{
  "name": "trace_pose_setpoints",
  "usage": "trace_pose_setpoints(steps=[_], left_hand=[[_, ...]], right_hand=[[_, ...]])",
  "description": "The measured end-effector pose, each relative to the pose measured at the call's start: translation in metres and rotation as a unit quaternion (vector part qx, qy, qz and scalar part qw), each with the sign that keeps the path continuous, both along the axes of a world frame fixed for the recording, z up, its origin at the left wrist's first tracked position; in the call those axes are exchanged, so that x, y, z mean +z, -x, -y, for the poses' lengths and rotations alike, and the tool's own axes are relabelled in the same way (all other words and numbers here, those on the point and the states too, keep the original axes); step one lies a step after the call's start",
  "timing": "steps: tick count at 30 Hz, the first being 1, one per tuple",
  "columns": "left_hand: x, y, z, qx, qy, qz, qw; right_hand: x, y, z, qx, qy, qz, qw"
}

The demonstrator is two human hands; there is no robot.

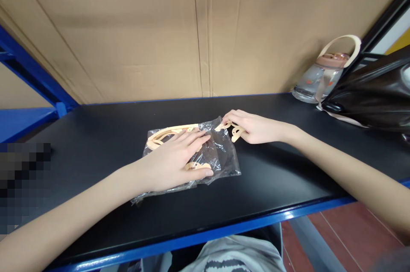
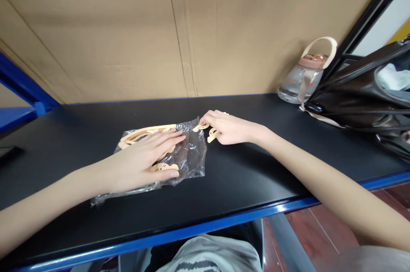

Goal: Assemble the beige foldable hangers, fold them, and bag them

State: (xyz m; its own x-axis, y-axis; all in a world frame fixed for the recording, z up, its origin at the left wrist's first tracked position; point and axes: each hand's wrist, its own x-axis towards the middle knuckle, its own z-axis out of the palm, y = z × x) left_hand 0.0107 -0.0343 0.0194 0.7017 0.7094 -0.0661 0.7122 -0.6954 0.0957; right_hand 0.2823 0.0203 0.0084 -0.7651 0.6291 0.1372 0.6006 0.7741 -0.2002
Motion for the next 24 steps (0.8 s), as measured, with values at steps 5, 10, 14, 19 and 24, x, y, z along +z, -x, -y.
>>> trace_pose_setpoints(steps=[5, 10, 14, 19, 24], left_hand=[[0.0, 0.001, -0.001, -0.002, 0.006, 0.003, 1.0], [0.0, 0.0, 0.0, 0.001, 0.006, 0.008, 1.0], [0.001, 0.0, 0.0, -0.004, 0.0, 0.008, 1.0], [0.001, 0.001, 0.0, -0.009, -0.007, 0.015, 1.0], [0.001, 0.0, 0.0, -0.011, -0.009, 0.012, 1.0]], right_hand=[[0.006, 0.003, 0.005, -0.021, 0.032, -0.032, 0.999], [0.005, 0.007, 0.006, -0.07, 0.062, -0.077, 0.993], [0.001, 0.011, 0.004, -0.069, 0.063, -0.083, 0.992], [0.003, 0.012, 0.005, -0.101, 0.075, -0.116, 0.985], [0.005, 0.009, 0.004, -0.101, 0.085, -0.142, 0.981]])
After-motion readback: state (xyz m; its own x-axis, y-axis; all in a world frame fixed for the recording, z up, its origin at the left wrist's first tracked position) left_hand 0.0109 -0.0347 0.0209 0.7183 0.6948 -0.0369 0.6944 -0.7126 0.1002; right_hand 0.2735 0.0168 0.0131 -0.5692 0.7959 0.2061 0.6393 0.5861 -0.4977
